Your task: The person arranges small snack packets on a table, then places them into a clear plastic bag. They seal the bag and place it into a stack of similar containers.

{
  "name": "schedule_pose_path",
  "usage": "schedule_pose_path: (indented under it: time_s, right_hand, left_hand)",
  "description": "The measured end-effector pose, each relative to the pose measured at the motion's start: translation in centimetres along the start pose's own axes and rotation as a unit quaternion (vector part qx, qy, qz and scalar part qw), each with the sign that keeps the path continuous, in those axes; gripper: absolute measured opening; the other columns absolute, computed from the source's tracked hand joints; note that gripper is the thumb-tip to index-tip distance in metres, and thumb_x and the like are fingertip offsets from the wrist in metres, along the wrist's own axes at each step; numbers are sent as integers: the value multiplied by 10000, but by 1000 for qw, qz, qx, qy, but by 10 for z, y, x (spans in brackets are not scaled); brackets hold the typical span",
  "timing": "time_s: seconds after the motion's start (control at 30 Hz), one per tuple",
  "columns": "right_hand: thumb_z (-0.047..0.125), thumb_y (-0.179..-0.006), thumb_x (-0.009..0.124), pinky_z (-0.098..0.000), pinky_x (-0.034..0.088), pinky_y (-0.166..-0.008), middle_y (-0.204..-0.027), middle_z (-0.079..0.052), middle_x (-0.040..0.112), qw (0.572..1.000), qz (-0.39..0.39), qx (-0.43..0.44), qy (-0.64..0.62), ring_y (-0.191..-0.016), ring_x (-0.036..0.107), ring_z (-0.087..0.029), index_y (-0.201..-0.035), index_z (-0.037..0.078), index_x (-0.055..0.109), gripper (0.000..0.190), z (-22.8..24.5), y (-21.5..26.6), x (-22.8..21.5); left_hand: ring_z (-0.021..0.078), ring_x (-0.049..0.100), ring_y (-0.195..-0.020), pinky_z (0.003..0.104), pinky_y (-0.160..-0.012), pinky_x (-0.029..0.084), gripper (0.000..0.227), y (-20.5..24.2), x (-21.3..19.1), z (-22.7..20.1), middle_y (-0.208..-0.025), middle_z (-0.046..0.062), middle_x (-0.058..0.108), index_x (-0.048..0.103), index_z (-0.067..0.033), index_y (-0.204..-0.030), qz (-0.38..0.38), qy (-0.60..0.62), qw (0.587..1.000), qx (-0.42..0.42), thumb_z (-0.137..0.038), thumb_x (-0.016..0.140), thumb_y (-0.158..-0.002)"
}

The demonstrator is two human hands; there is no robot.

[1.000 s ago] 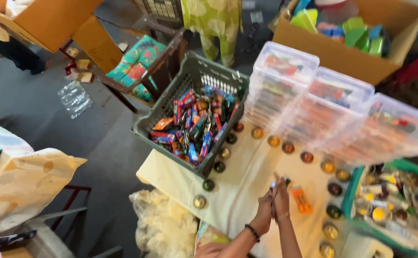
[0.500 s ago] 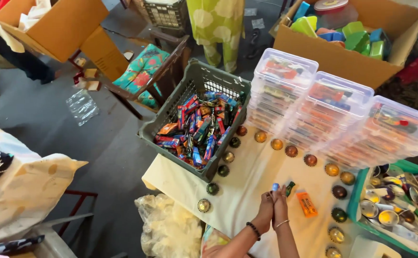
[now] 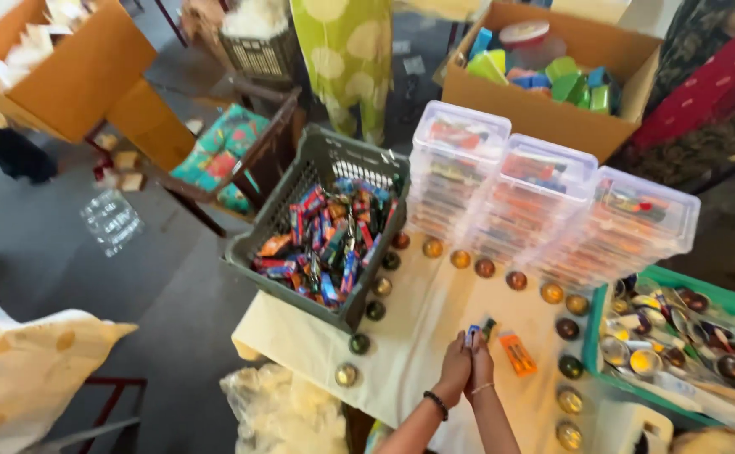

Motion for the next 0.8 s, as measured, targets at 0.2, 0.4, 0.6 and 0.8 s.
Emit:
schedule_pose_path:
  time_s: [0.2, 0.4, 0.6, 0.8]
  right_hand:
    - [348, -1055, 410, -295, 510, -894, -1079, 42, 684, 986, -105, 80, 103, -979, 626, -112, -1274, 223, 620, 328, 30, 97, 125]
    - [314, -1044, 379, -198, 476, -922, -1153, 91, 659, 973, 3, 38, 230, -1049, 611, -27, -1377, 212, 547, 387, 51, 151, 191]
    - [342, -1109, 410, -311, 502, -766, -933, -33, 546, 972, -102, -44, 208, -865, 553, -167, -1396, 151, 544, 370, 34, 88, 64]
    - [391, -1104, 507, -368, 545, -751, -975, -124, 647, 983, -160, 39, 82, -866, 639, -242, -1349, 30, 533, 437, 7, 85, 30]
  left_hand:
    - [210, 599, -1118, 340, -968, 471, 355, -25, -21, 54, -1203, 73, 645, 621, -65, -1304, -19, 179, 983, -29, -266, 457, -1061]
    - [181, 555, -770, 355, -711, 523, 265, -28, -52, 87, -884, 71, 574, 673, 29, -1144, -51, 336, 940, 42, -169, 520, -1057]
    - [108, 627, -740, 246, -702, 497, 338, 57, -39, 12, -819, -13, 711, 717, 30, -1069, -15, 43, 999, 28, -213, 482, -1079]
    - [96, 518, -712, 259, -653, 433, 333, 83, -35, 57, -824, -33, 623, 664, -159, -1330, 108, 153, 975, -121, -170, 547, -1018]
Point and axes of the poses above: each hand's wrist, its own y-axis away from the middle knuckle, its own x-axis out of the palm, z = x × y, the point moved 10 cm from there along -y, towards the middle knuckle
